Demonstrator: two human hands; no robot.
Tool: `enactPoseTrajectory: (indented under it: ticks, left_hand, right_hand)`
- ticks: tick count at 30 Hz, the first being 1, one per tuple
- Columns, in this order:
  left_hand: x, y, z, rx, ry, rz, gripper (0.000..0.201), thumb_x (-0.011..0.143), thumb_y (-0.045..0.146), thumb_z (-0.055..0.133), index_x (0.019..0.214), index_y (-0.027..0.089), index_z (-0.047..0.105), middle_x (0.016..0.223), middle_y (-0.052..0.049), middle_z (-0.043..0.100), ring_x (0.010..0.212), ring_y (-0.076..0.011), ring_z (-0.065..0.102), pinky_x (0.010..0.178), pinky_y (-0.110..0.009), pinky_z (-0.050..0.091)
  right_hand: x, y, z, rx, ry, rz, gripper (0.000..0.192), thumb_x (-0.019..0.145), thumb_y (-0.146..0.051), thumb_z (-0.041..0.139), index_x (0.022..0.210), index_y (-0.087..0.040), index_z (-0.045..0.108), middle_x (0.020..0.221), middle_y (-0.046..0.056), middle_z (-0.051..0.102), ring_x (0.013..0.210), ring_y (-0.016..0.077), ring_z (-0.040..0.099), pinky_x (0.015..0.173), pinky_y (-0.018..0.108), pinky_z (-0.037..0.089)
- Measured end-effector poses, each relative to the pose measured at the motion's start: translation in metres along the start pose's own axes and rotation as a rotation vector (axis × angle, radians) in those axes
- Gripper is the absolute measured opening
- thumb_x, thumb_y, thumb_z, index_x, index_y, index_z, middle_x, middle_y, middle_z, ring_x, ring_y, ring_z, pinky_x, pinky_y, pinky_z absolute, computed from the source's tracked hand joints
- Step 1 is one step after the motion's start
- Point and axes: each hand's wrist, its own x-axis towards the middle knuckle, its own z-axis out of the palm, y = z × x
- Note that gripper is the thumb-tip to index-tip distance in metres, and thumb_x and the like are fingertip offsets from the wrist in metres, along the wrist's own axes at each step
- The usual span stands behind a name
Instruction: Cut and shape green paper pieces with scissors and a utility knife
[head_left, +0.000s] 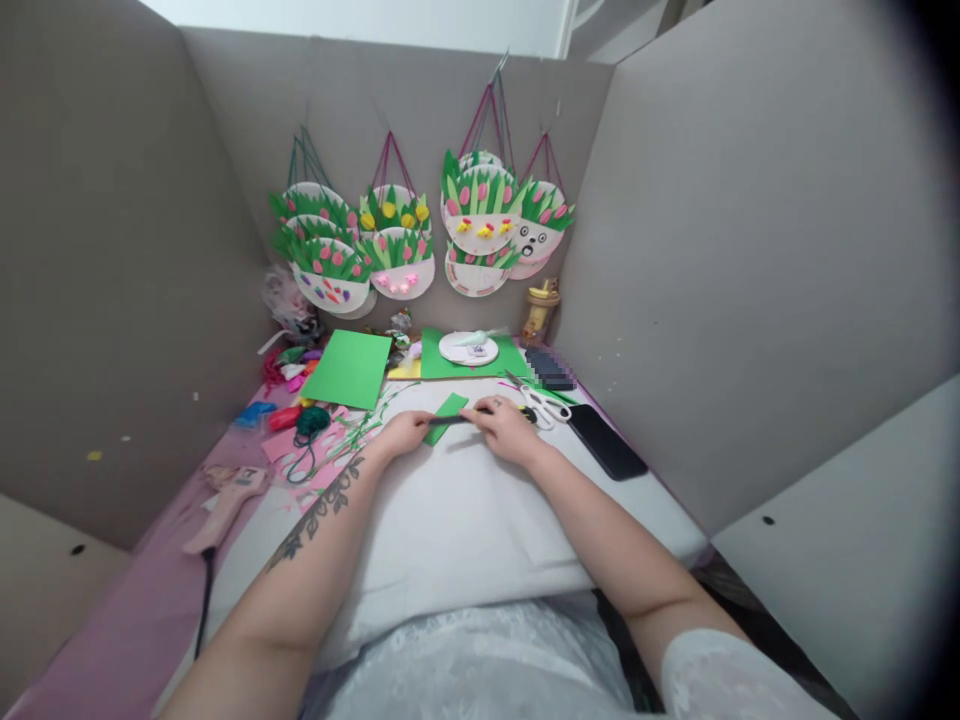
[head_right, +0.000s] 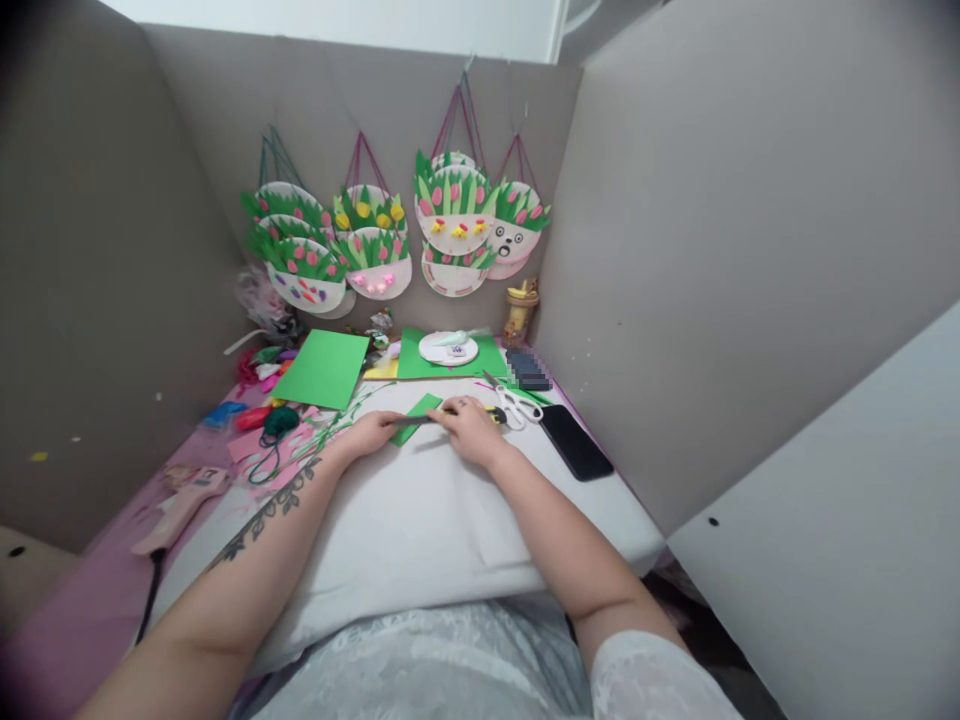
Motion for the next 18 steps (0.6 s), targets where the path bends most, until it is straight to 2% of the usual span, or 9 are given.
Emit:
enactPoseTrajectory:
  ticks: [3,5,7,10,13,18]
  left_hand:
    - [-0.008,0.012,0.004,0.138,0.053,-0.040,0.036,0.081,0.040,0.049,0.102,0.017,0.066,0.089,-0.009,0.071,0.079,-0.0214,0.064,0.071,-0.028,0.046]
    - [-0.013,0.023,0.007,0.255,0.087,-0.072,0.039,0.077,0.044,0.054,0.102,0.016,0.063,0.096,-0.011,0.069,0.084,-0.0235,0.063,0.070,-0.029,0.045]
    - [-0.016,0.032,0.009,0.326,0.095,-0.130,0.034,0.079,0.039,0.051,0.100,0.015,0.061,0.098,-0.013,0.067,0.086,-0.0238,0.063,0.070,-0.030,0.045]
    - [-0.017,0.037,0.009,0.352,0.077,-0.166,0.027,0.082,0.029,0.043,0.096,0.014,0.062,0.096,-0.014,0.068,0.086,-0.0226,0.064,0.070,-0.029,0.044]
    - [-0.018,0.036,0.007,0.355,0.064,-0.168,0.025,0.083,0.024,0.041,0.093,0.015,0.062,0.094,-0.013,0.068,0.087,-0.0219,0.064,0.070,-0.028,0.044]
    - [-0.020,0.033,0.009,0.413,0.053,-0.182,0.026,0.086,0.023,0.038,0.095,0.014,0.060,0.099,-0.013,0.067,0.088,-0.0232,0.064,0.068,-0.029,0.044]
  right_hand:
    - [0.002,0.009,-0.002,-0.089,0.096,0.300,0.045,0.087,-0.015,0.044,0.130,-0.022,0.054,0.112,0.013,0.057,0.104,0.0248,0.048,0.091,0.036,0.037]
    - [0.003,0.015,0.000,-0.171,0.053,0.463,0.044,0.088,-0.018,0.044,0.130,-0.021,0.053,0.111,0.014,0.057,0.103,0.0270,0.049,0.087,0.037,0.038]
    - [0.004,0.020,0.004,-0.230,-0.023,0.548,0.041,0.088,-0.020,0.044,0.129,-0.020,0.053,0.111,0.015,0.057,0.103,0.0284,0.050,0.084,0.037,0.039]
    - [0.005,0.026,0.010,-0.252,-0.113,0.572,0.039,0.088,-0.022,0.044,0.126,-0.022,0.054,0.111,0.014,0.057,0.104,0.0277,0.051,0.081,0.035,0.039]
    - [0.006,0.028,0.014,-0.227,-0.140,0.568,0.039,0.088,-0.023,0.046,0.125,-0.024,0.055,0.113,0.013,0.056,0.104,0.0268,0.051,0.082,0.035,0.040]
    - [0.006,0.024,0.019,-0.129,-0.040,0.508,0.040,0.086,-0.024,0.050,0.125,-0.024,0.056,0.115,0.012,0.057,0.109,0.0266,0.048,0.090,0.037,0.038]
